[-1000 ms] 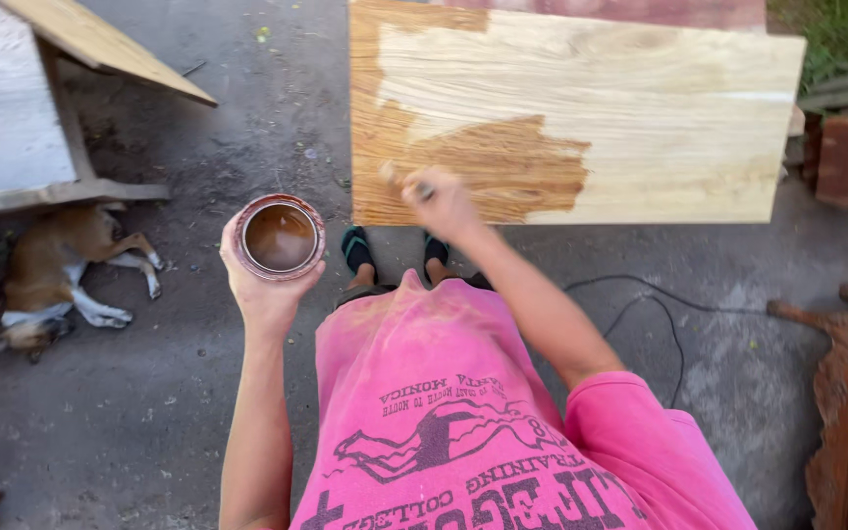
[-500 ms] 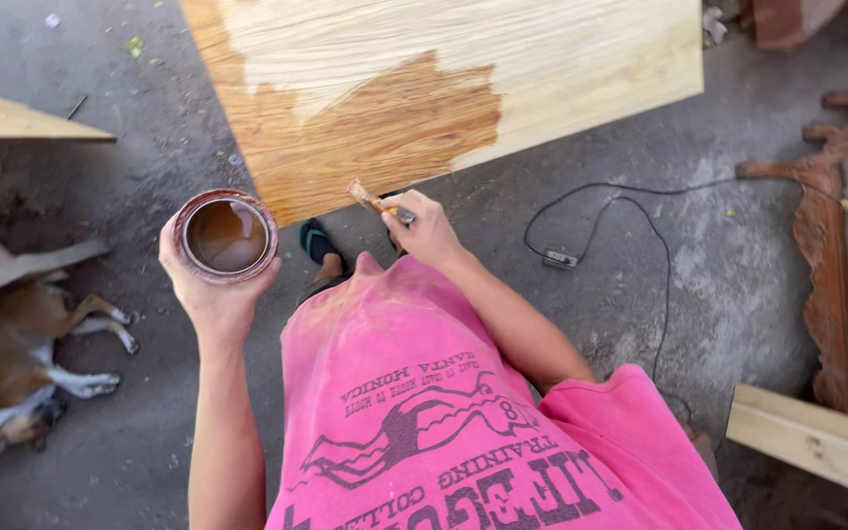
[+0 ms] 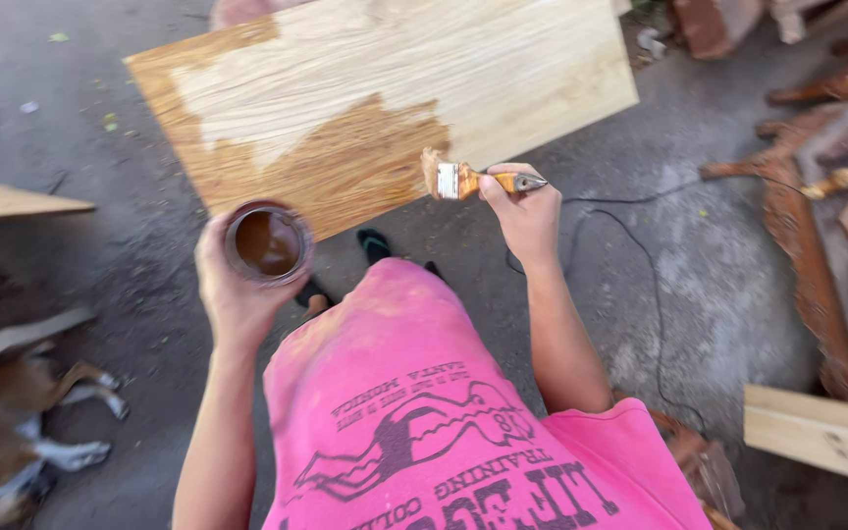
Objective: The person sands a wooden board and a long wood strip with an angle grinder, repositioning the pieces on a work surface. They then fetch a can of wood stain and a brush and brush the stain across the face of the board, covering the raw wood with a darker finish.
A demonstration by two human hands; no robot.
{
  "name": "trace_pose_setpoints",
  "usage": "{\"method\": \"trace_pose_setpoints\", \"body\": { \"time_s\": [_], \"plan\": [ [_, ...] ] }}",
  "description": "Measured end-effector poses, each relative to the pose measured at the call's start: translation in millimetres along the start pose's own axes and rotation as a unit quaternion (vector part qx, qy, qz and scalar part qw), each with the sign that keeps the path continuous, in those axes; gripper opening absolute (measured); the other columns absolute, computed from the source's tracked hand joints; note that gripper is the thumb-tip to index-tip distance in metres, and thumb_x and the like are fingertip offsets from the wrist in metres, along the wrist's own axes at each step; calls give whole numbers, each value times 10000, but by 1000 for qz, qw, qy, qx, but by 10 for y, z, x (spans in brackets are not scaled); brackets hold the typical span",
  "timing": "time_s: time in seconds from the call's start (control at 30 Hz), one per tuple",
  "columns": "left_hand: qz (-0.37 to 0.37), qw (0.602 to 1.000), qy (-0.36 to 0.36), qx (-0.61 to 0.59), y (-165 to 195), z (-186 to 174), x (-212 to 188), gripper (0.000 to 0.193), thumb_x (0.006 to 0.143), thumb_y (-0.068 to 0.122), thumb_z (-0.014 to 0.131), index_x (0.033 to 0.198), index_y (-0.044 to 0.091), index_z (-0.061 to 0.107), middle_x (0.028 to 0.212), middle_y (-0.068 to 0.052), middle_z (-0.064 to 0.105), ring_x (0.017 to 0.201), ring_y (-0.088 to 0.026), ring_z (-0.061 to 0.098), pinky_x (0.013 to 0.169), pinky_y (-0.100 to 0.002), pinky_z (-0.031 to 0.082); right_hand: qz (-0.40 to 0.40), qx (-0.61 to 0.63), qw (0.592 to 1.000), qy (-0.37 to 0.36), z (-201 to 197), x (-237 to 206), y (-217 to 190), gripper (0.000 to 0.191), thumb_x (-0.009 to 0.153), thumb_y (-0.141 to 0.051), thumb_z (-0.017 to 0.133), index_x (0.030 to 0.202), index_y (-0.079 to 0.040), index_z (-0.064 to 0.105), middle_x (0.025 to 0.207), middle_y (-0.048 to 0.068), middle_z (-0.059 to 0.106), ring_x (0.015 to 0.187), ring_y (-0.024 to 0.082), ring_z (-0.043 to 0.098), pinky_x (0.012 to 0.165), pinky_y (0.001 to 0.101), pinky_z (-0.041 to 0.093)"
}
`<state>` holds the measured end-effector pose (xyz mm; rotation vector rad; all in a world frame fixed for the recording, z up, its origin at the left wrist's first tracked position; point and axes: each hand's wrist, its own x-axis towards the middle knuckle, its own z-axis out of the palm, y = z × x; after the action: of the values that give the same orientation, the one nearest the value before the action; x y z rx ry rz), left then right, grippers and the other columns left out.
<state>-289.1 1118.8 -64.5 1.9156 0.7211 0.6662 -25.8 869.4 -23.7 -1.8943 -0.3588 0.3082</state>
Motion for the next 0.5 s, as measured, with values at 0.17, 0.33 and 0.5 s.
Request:
{"method": "trace_pose_setpoints", "body": {
  "time_s": [0.17,0.33,0.5],
  "plan": [
    [20,999,-32,-4,32,199,89,952,627,137,989,1427,44,482,1342,-149,575,1297,-321,574,1127,-440,471,-46,-19,991,-127,355,-182,-547,135,966,-95,753,1054,2,723,900,40,736,820,62,678,727,225,546],
    [104,992,-23,75,7,371,137,1086,580,234,1010,1447,14,393,1349,-190,552,1258,-400,532,1087,-484,424,-139,-49,963,-225,664,-213,-751,116,942,-99,772,1018,-17,740,901,36,736,806,71,663,705,245,529],
    [139,984,-25,107,73,418,100,1097,590,249,997,1461,18,372,1394,-204,529,1333,-403,516,1140,-533,377,-236,-119,927,-266,949,-183,-761,135,942,-146,771,991,-33,715,908,87,706,770,219,691,692,330,542]
  ]
}}
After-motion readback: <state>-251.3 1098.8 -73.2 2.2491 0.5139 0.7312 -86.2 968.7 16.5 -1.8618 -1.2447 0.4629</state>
